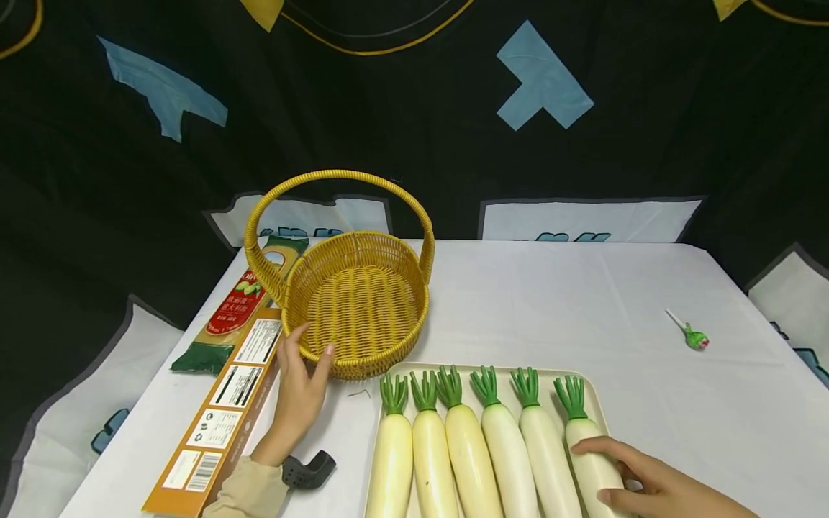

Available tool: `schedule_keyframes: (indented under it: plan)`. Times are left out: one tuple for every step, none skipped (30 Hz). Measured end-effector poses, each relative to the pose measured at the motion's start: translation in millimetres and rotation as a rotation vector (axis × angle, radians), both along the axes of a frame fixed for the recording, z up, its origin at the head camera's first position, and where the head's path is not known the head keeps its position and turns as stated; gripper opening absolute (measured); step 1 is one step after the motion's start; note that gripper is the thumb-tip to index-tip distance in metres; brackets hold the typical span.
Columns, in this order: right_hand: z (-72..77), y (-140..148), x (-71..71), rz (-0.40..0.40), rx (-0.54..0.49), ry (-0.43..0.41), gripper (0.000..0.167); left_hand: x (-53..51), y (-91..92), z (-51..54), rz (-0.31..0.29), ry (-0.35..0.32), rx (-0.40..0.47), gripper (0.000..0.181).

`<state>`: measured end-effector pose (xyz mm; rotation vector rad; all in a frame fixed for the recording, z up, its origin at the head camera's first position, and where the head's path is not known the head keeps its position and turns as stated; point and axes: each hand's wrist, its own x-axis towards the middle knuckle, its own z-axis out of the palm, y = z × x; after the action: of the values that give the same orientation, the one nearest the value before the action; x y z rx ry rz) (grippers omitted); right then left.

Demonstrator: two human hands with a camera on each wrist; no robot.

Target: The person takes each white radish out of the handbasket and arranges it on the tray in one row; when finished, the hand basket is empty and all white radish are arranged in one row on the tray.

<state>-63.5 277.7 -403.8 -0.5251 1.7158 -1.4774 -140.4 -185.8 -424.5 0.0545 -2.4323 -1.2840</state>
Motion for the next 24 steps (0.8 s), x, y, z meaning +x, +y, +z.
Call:
schedule_keyframes:
  plan:
    - [-2.6,0,1.0,0.019,-0.035,0.034,0.047,-0.1,-0.1,0.1,0.001,0.001,0.0,0.057]
    - [-4.4,0,1.8,0.025,-0.047,0.07,0.047,-0.3,-0.1,0.2,0.002,0.001,-0.001,0.057]
    - [-5.6,0,2.3,0.03,-0.038,0.142,0.048,-0.6,0.0,0.2,0.001,0.002,0.0,0.057]
    - [-6.6,-1,3.0,0.029,-0.023,0.218,0.048,-0.8,0.1,0.2,0.0,0.002,0.001,0.057]
    - [-7.2,-1,3.5,0.026,-0.004,0.292,0.049,-1.0,0.4,0.1,-0.002,0.001,0.002,0.057]
    - [-7.4,-2,3.8,0.023,0.019,0.344,0.049,-1.2,0.6,0.0,-0.005,0.002,0.005,0.057]
    - [-7.4,-3,4.3,0.018,0.046,0.386,0.049,-1.2,0.9,-0.1,-0.007,0.001,0.007,0.057]
    - [-7.2,-4,4.6,0.012,0.07,0.408,0.049,-1.2,1.2,-0.3,-0.01,0.001,0.01,0.057]
    - [-6.7,-4,4.9,0.008,0.091,0.406,0.048,-1.2,1.5,-0.4,-0.013,0.002,0.013,0.057]
    - [-6.2,-5,5.2,0.002,0.114,0.397,0.047,-1.2,1.7,-0.6,-0.015,0.004,0.015,0.057]
    - [-5.8,-5,5.3,-0.002,0.13,0.369,0.046,-1.1,1.8,-0.7,-0.016,0.007,0.016,0.057]
    - [-5.4,-6,5.5,-0.007,0.148,0.35,0.045,-1.2,1.9,-0.9,-0.017,0.01,0.016,0.057]
    - [-5.1,-6,5.6,-0.015,0.164,0.336,0.044,-1.2,2.0,-0.9,-0.018,0.013,0.018,0.057]
    - [-4.8,-7,5.9,-0.023,0.172,0.327,0.044,-1.2,2.1,-0.9,-0.02,0.017,0.019,0.057]
    - [-4.8,-7,6.5,-0.026,0.176,0.334,0.044,-1.3,2.2,-0.9,-0.019,0.02,0.02,0.057]
    - [-4.6,-7,7.3,-0.031,0.178,0.339,0.044,-1.4,2.3,-0.9,-0.017,0.019,0.021,0.057]
    - [-4.5,-8,7.9,-0.031,0.178,0.356,0.045,-1.4,2.5,-0.8,-0.016,0.017,0.022,0.057]
    - [-4.2,-8,8.7,-0.03,0.178,0.379,0.046,-1.2,2.9,-0.6,-0.012,0.012,0.023,0.057]
    - [-3.8,-8,9.4,-0.027,0.177,0.39,0.046,-0.6,3.3,-0.2,-0.002,0.003,0.021,0.057]
    - [-3.5,-8,10.3,-0.023,0.184,0.394,0.047,0.1,3.7,0.2,0.012,-0.006,0.019,0.057]
    - [-3.0,-7,11.0,-0.02,0.196,0.398,0.047,1.1,4.3,0.4,0.027,-0.017,0.019,0.057]
    - [-2.1,-7,11.4,-0.022,0.22,0.378,0.047,2.4,4.9,1.0,0.042,-0.024,0.016,0.056]
    - [-1.1,-7,11.6,-0.026,0.254,0.378,0.046,3.7,5.8,1.5,0.06,-0.025,0.009,0.056]
    - [0.0,-7,12.1,-0.035,0.293,0.391,0.046,5.1,6.7,2.2,0.077,-0.019,0.0,0.056]
